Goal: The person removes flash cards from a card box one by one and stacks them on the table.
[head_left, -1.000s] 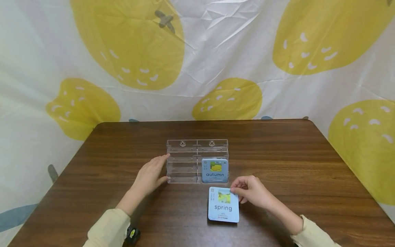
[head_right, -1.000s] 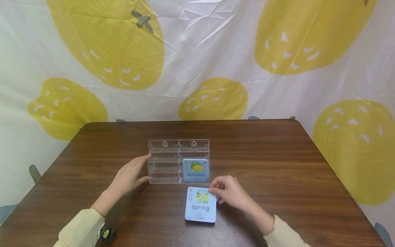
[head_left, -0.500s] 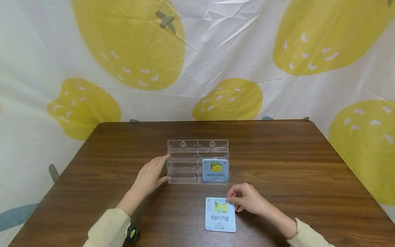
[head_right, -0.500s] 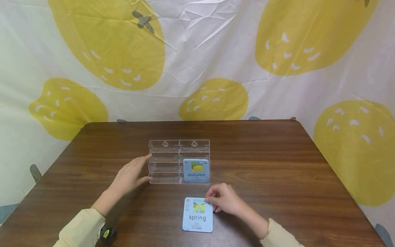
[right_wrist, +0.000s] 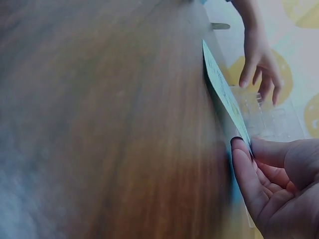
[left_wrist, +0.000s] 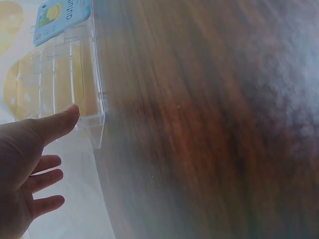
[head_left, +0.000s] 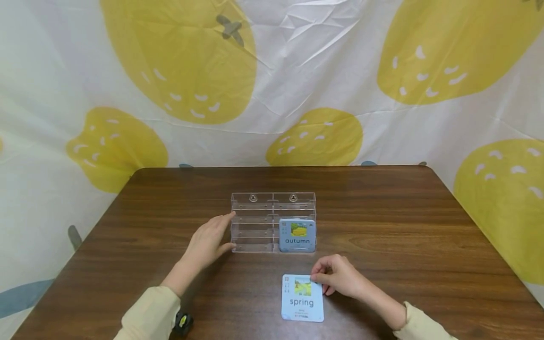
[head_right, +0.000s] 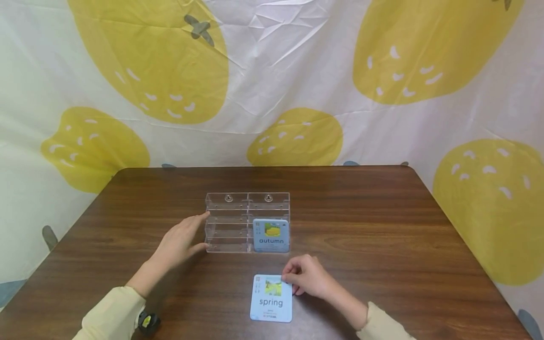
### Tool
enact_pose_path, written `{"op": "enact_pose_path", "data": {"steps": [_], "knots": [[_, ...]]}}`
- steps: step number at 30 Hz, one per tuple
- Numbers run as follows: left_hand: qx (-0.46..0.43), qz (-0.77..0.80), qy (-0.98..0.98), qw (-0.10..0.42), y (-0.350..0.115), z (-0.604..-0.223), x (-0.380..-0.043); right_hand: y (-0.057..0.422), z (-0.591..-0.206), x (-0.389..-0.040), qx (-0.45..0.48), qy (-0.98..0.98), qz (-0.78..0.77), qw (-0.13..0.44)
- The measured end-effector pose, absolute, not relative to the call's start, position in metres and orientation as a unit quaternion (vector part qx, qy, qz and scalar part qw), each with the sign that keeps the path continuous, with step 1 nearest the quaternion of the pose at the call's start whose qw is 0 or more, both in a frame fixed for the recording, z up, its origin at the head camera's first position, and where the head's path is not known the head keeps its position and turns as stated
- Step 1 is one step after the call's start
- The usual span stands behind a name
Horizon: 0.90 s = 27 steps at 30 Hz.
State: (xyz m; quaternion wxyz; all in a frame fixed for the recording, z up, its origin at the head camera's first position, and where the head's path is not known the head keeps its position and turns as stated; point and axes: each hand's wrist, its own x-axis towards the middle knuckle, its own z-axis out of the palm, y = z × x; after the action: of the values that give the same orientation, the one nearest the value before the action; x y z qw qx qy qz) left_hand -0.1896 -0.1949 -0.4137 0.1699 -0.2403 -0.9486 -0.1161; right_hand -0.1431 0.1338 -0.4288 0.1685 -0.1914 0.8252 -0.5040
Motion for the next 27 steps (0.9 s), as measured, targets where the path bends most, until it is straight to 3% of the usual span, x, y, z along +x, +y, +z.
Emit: {"op": "enact_pose_path", "data": {"steps": [27], "knots": [[-0.239,-0.114,-0.949,0.169,-0.1947,-0.4141,-0.1901,0.1244,-0.4259,-0.1352,-0.238,0.875,-0.412,0.092]]}}
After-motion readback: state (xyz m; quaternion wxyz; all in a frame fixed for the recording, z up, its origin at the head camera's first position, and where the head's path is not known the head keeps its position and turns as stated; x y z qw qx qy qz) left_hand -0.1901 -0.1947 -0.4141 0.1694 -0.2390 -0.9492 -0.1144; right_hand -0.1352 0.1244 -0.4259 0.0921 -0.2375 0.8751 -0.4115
